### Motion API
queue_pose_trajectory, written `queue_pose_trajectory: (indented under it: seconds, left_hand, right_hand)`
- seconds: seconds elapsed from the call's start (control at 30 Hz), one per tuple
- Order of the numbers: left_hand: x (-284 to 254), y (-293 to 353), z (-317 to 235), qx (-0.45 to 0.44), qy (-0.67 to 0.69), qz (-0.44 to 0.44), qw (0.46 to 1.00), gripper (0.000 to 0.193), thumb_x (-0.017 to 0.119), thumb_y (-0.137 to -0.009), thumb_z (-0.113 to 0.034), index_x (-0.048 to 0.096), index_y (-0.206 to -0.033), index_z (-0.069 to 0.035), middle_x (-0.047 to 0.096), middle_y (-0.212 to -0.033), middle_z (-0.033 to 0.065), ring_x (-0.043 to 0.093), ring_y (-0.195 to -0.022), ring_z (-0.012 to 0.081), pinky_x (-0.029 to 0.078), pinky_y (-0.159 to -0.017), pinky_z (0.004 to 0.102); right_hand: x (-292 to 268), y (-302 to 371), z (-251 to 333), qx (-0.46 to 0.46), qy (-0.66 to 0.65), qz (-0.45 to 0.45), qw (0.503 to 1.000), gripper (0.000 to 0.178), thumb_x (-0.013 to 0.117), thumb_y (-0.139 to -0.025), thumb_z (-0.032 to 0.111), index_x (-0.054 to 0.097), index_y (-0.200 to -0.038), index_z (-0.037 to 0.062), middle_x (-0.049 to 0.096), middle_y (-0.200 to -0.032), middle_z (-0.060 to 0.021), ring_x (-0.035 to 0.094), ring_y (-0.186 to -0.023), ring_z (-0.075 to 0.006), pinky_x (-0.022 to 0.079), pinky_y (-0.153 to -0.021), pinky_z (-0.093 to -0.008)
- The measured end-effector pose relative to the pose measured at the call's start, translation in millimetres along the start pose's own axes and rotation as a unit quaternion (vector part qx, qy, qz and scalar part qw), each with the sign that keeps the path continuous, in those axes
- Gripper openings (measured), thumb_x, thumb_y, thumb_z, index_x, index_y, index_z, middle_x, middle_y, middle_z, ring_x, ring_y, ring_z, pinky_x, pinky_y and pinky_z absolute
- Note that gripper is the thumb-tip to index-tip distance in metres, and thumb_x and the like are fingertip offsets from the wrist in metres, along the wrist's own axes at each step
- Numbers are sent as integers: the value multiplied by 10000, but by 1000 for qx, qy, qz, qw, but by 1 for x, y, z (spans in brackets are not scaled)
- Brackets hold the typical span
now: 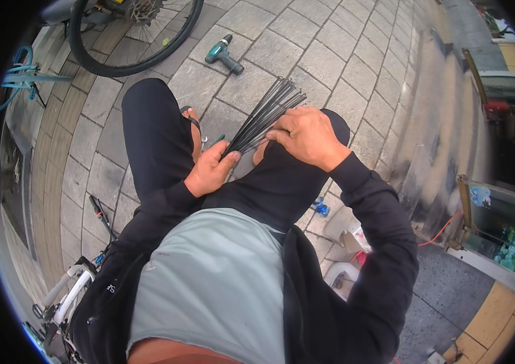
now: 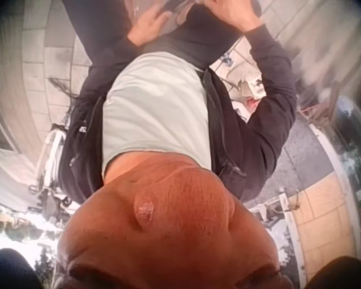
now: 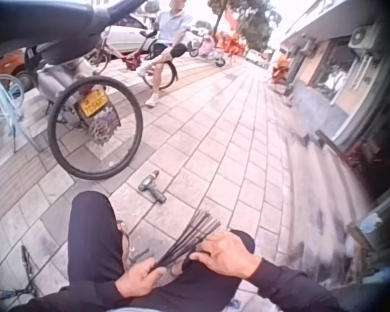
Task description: The person sits on the sidewalk and wipes a bundle of bicycle spokes with a white cloth. They then stand, walk into a bicycle shop, pick up a yellow spray can, and return outside to spray the spokes.
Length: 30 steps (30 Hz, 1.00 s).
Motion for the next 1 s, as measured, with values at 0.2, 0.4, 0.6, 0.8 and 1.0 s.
queue_pose_trajectory:
  seconds: [0.2,0.4,0.6,0.8,1.0]
  left_hand:
    - [2,0,-1,-10,35,-8,999,226,635,-1076,-221,587,-1006,-12,543,-786,6,480,-753,83,441,-673,288]
    - [-1,2,2,6,-3,-25,1000,251,635,-1073,-258,619,-1051,-9,581,-793,61,509,-742,118,474,-681,317]
    - [0,0,1,-6,-6,-21,1000,262,638,-1070,-265,629,-1071,-3,605,-793,106,550,-730,160,489,-688,342]
    - [-2,3,2,-6,-25,-36,999,258,644,-1063,-263,628,-1079,-5,629,-778,137,583,-698,198,495,-673,364]
    - [-3,3,4,-8,-37,-51,998,258,657,-1050,-267,615,-1052,-13,643,-770,171,611,-676,261,497,-659,386]
  right_hand:
    - [2,0,-1,13,15,-18,1000,214,820,-853,261,768,-843,54,685,-803,-89,666,-809,-304,528,-742,-422]
    - [8,0,-7,26,-5,10,1000,187,806,-867,247,795,-898,63,713,-851,-85,678,-846,-300,526,-821,-420]
    - [11,-3,-11,33,-31,56,997,220,768,-911,261,796,-938,44,720,-881,-89,677,-897,-296,516,-886,-412]
    - [18,-4,-13,42,-12,71,997,200,759,-912,252,802,-926,57,721,-883,-77,664,-917,-290,498,-893,-411]
    - [14,-2,-7,21,29,29,999,169,770,-900,253,808,-926,90,704,-872,-51,623,-874,-259,433,-830,-393]
Point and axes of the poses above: each hand's wrist, its own y-axis away from the middle knuckle, its own x-axis out of the palm, z = x × y, the point moved 10 cm from there along -y, towards the middle knuckle
